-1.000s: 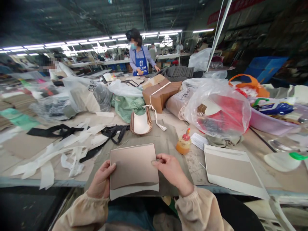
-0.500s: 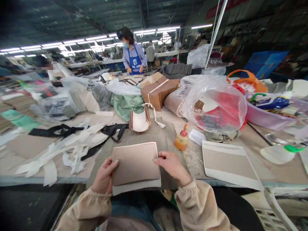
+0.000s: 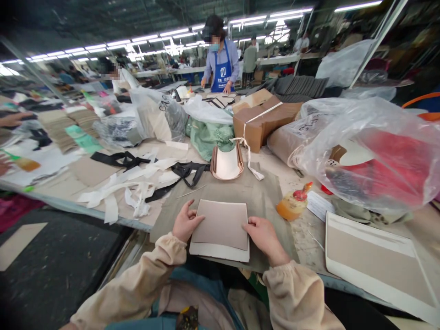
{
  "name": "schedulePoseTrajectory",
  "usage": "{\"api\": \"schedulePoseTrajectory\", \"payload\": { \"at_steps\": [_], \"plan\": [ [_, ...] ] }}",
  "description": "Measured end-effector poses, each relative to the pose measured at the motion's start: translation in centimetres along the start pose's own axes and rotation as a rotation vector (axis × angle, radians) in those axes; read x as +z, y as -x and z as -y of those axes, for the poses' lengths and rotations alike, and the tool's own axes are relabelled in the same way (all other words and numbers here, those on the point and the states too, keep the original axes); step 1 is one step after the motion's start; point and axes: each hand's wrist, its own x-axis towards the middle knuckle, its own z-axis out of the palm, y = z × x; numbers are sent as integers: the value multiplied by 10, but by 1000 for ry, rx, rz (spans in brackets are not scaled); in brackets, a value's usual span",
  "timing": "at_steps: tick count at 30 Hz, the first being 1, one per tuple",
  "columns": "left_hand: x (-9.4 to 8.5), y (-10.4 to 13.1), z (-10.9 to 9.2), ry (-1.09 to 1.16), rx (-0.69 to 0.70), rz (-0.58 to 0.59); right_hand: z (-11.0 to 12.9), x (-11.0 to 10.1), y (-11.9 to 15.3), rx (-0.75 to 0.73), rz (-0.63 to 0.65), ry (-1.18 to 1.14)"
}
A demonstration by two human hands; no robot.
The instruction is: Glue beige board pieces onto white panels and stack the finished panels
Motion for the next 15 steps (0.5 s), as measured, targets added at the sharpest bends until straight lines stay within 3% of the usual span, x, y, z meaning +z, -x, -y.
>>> {"api": "schedulePoseTrajectory", "payload": {
  "at_steps": [4, 9, 15],
  "plan": [
    [-6, 0, 12, -97, 81, 60, 3, 0, -2, 41, 42, 118],
    [-17, 6, 11, -321, 216, 72, 5, 1, -3, 69, 44, 160],
    [-27, 12, 8, -837, 652, 155, 9, 0, -3, 95, 32, 155]
  ]
}}
